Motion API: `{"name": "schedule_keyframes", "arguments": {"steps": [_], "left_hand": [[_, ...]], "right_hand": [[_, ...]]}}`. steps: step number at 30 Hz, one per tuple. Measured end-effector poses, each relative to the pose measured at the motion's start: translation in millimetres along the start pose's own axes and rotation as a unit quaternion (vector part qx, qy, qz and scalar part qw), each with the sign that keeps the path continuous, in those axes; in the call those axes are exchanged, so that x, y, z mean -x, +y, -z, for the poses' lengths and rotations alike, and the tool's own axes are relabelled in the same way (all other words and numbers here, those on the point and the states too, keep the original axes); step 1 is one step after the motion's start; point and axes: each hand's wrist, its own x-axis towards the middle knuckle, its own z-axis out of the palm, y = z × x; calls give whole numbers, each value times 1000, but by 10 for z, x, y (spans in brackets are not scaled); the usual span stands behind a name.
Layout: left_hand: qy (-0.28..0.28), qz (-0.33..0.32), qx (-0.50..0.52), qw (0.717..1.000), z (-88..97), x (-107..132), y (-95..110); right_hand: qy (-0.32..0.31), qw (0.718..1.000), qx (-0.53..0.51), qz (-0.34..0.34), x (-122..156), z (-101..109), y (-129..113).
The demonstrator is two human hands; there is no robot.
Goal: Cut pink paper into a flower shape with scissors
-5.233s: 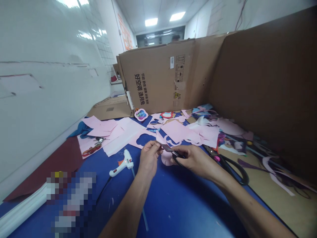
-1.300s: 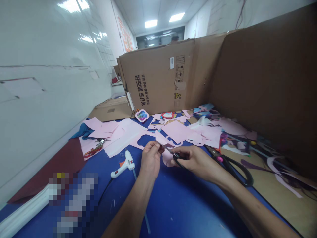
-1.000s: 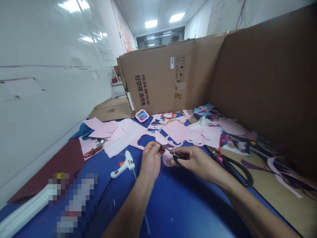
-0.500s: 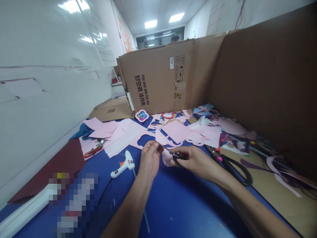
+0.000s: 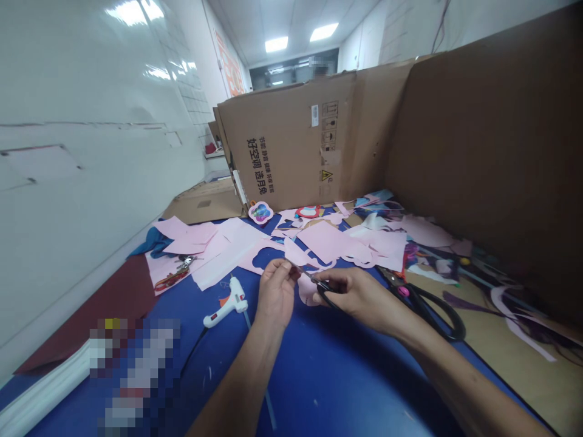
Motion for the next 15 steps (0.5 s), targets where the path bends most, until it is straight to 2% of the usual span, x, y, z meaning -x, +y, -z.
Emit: {"name": "schedule_keyframes", "arguments": {"steps": [15], "left_hand": [[12,8,15,1000,-21,11,15]], "right_hand": [[3,1000,14,0,14,4,-32]]}}
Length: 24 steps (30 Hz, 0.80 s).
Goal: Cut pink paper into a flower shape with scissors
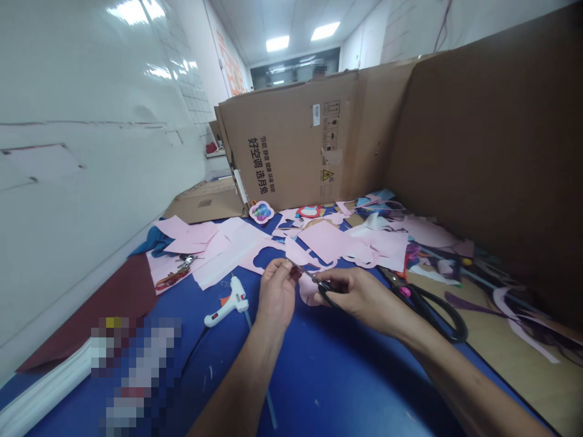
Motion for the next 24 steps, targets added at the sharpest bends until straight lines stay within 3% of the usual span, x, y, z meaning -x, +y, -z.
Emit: {"name": "schedule_keyframes", "arguments": {"steps": [9,18,24], "left_hand": [[-2,-1,-13,1000,15,-4,-4],[-52,34,-154,986,118,-72,166],[-39,31,-191,980,98,-68,168]], "right_hand": [[-11,1000,-9,-4,-17,-2,60],[-9,999,22,24,1,43,9],[10,997,70,19,13,42,-16]]}}
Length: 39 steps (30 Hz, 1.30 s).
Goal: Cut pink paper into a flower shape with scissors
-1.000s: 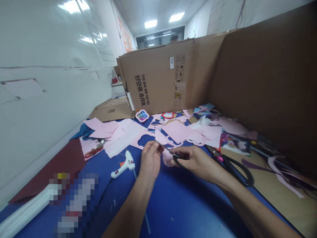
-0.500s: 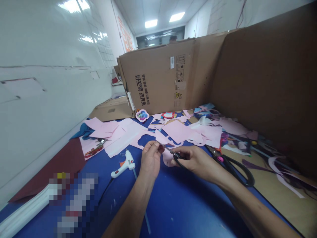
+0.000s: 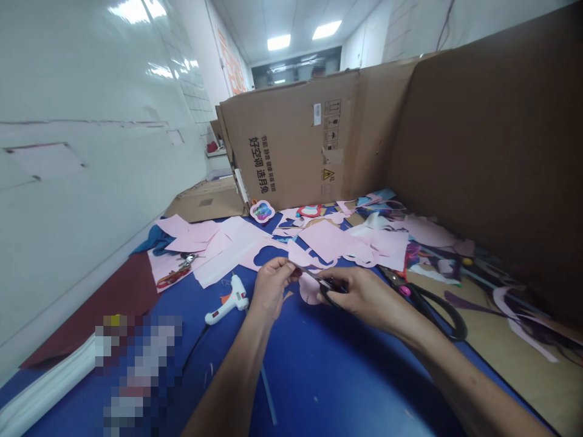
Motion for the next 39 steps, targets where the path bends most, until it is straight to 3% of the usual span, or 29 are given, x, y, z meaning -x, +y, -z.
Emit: {"name": "schedule_keyframes", "arguments": {"steps": [8,29,39], "left_hand": [[2,-3,-2,1000,-77,38,-37],[4,15,43,999,-108,59,-68],[4,3,19,1000,-92,58,-27]], "right_hand": [[25,998,58,-15,22,34,-38],[5,1000,-19,-22,-7,-11,20],[-13,1000,2,-24,-2,2,3]]}}
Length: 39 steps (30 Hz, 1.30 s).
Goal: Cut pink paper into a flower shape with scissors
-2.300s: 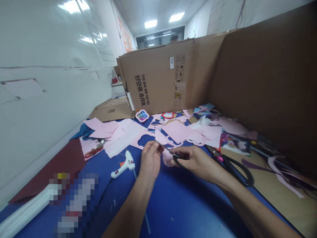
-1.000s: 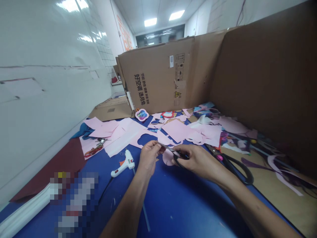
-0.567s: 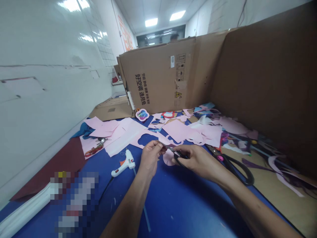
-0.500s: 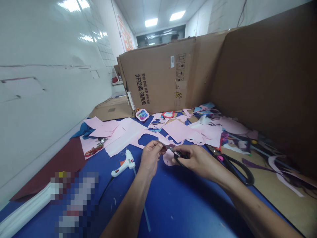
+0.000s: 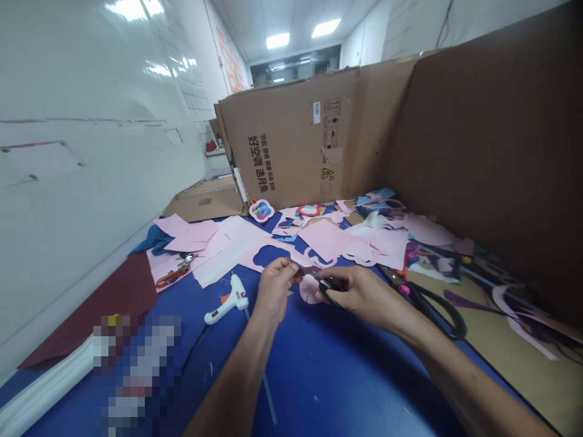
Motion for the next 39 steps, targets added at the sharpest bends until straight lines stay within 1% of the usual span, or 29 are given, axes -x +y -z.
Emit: {"name": "schedule_keyframes", "arguments": {"steps": [10,16,25,32,39], "left_hand": [[-24,-18,112,993,-9,-30,-122],[-10,-24,142,990,-32,-32,-146],[-13,-24,130,991,-39,-30,-158],[-14,-5,126,992,-26,-26,-151],[-13,-3,111,994,-3,-34,-133]], "right_hand": [[3,1000,-24,4,17,-4,-50],[4,999,-39,0,9,-15,-49],[8,999,-36,8,-1,-13,4],[12,1000,-6,11,12,10,-9],[9,1000,-13,17,14,13,-21]]}}
